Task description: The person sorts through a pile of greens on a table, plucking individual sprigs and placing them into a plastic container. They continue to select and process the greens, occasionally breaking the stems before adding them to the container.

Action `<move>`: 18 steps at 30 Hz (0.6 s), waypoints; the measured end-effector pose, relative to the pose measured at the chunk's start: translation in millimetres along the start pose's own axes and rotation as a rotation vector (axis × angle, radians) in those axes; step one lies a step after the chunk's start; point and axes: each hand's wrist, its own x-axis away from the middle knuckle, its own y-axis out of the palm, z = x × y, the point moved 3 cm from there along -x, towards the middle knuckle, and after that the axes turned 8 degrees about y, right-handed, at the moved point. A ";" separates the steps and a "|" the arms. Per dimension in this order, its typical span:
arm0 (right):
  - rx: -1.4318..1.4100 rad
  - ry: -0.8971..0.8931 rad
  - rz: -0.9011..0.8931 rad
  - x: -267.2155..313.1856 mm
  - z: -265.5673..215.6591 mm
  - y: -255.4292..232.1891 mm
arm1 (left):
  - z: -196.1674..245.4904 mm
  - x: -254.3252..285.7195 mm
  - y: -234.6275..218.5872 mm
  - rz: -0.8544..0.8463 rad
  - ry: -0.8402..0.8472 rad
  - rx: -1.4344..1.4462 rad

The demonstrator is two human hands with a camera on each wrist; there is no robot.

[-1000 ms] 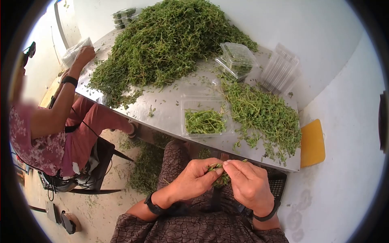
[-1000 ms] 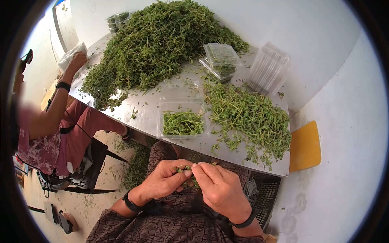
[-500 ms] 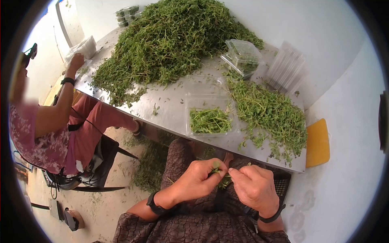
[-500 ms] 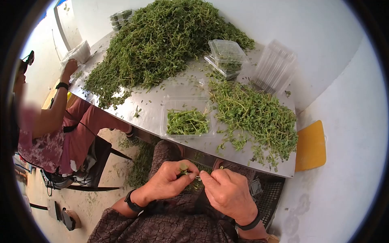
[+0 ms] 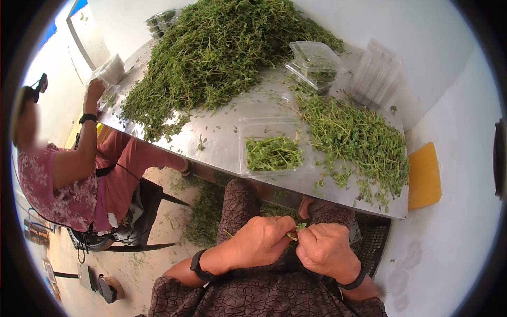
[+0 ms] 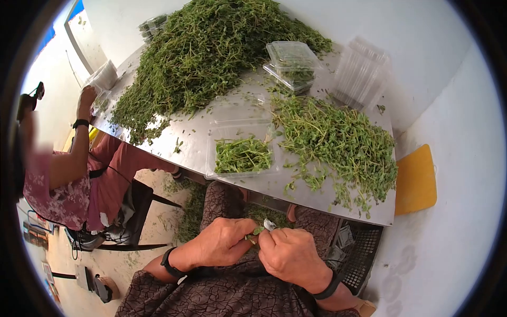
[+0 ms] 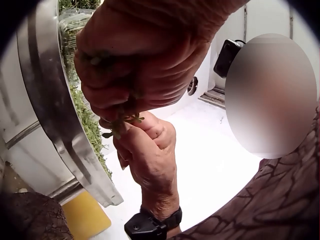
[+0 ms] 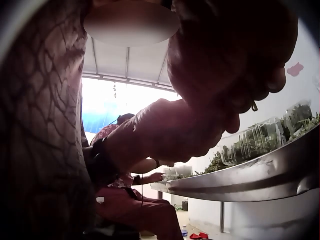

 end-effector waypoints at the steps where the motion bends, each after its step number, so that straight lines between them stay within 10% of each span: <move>1: -0.074 0.012 0.040 -0.7 1.1 -1.0 | 0.5 -1.4 -1.1 -0.009 -0.001 -0.004; 12: -0.623 0.213 0.297 -3.1 30.7 -21.5 | 31.2 -29.7 -30.3 -0.238 0.100 0.330; 18: -0.774 0.314 0.294 4.7 44.9 -8.0 | 18.7 -57.0 -60.5 0.188 -0.116 0.081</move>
